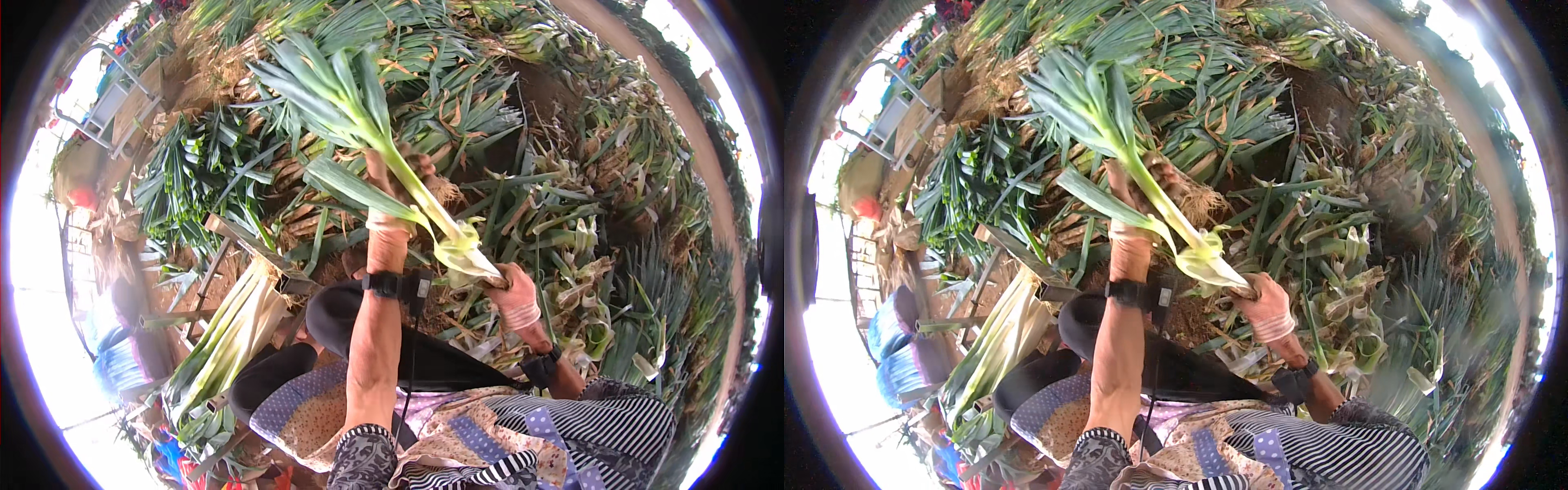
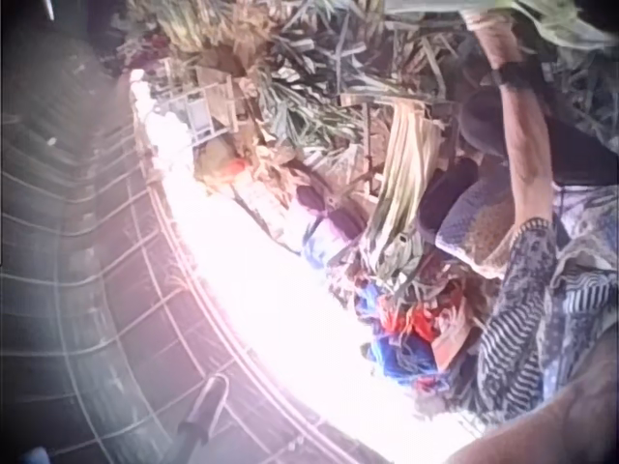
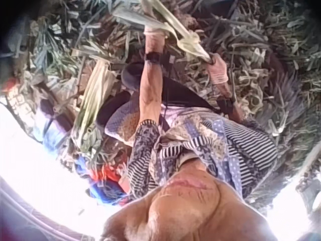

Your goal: Cleaning and peeling outer layers from harvested leeks in an agricultural setting.

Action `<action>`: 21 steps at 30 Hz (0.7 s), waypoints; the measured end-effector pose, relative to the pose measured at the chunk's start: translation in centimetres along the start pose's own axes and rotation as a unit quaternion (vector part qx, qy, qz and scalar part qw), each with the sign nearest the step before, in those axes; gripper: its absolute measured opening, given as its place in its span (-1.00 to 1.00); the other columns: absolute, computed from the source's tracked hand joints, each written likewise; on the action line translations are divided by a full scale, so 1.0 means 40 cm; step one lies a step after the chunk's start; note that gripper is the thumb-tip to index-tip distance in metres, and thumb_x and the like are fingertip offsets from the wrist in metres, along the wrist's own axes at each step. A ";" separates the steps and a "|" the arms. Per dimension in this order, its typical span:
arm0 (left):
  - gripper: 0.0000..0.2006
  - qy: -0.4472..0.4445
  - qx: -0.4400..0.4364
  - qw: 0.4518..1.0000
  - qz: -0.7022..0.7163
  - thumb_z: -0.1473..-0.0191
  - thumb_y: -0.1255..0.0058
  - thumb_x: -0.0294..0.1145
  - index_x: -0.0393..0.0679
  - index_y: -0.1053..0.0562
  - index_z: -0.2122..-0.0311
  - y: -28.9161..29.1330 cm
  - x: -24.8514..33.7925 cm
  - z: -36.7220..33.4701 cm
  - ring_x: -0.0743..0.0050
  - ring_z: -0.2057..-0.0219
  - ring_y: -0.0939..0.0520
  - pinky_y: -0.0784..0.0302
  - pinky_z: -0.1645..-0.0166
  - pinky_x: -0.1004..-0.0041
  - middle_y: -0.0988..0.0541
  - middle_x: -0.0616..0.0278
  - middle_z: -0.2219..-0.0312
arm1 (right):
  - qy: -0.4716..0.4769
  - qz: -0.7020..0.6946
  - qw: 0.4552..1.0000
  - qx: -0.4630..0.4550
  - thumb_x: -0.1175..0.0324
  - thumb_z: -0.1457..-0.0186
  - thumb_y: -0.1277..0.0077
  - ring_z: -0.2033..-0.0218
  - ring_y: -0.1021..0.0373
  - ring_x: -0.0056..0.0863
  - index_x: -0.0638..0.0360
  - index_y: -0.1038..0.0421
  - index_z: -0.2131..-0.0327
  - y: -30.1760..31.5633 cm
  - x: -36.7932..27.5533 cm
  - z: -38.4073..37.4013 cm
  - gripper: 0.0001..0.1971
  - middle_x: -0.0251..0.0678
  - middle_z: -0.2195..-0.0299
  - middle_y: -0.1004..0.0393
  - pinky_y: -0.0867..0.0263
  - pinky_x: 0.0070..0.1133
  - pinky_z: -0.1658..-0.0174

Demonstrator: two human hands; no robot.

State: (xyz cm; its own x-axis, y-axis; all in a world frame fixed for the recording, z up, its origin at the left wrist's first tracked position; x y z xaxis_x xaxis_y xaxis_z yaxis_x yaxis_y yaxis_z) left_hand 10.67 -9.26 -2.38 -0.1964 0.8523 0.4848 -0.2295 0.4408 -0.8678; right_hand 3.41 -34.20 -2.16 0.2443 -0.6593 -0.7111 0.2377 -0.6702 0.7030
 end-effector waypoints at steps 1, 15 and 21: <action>-0.34 -0.034 0.025 0.999 0.004 0.11 0.04 0.32 -0.20 -0.39 0.22 0.006 0.017 0.001 0.36 0.38 -0.55 -0.55 0.27 0.36 -0.51 0.12 0.44 | 0.029 0.068 0.997 0.001 0.32 0.26 -0.21 0.36 -0.40 -0.18 0.18 -0.44 0.26 -0.004 0.031 0.011 -0.61 -0.19 0.41 -0.44 -0.32 -0.41 0.29; -0.37 -0.138 0.080 0.987 -0.026 0.14 -0.09 0.22 -0.19 -0.37 0.19 0.048 0.099 0.064 0.40 0.47 -0.52 -0.55 0.36 0.37 -0.48 0.25 0.50 | 0.342 0.264 0.901 0.030 0.23 0.09 -0.12 0.15 -0.35 -0.39 -0.08 -0.41 0.12 -0.046 -0.060 -0.164 -0.62 -0.27 0.16 -0.37 -0.36 -0.52 0.15; -0.41 -0.171 0.061 0.983 -0.035 0.13 -0.07 0.23 -0.19 -0.39 0.30 0.006 0.109 0.090 0.44 0.55 -0.49 -0.46 0.47 0.44 -0.45 0.30 0.58 | 0.254 0.158 0.953 -0.051 0.20 0.03 -0.08 0.36 -0.39 -0.45 -0.06 -0.49 0.24 -0.147 -0.289 -0.272 -0.76 -0.27 0.27 -0.46 -0.35 -0.57 0.30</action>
State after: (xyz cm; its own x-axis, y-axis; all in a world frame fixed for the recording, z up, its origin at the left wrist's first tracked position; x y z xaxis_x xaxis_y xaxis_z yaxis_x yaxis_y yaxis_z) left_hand 6.31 -6.45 -0.10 -0.4796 0.6679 0.5691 -0.3625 0.4398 -0.8217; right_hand 9.40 -18.94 2.00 0.7363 -0.5552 -0.3867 0.1600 -0.4124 0.8968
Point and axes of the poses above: each hand's wrist, its own z-axis away from the middle knuckle, its own y-axis out of the back of the hand, x = y × z, the point moved 4 cm from there along -z, towards the middle knuckle
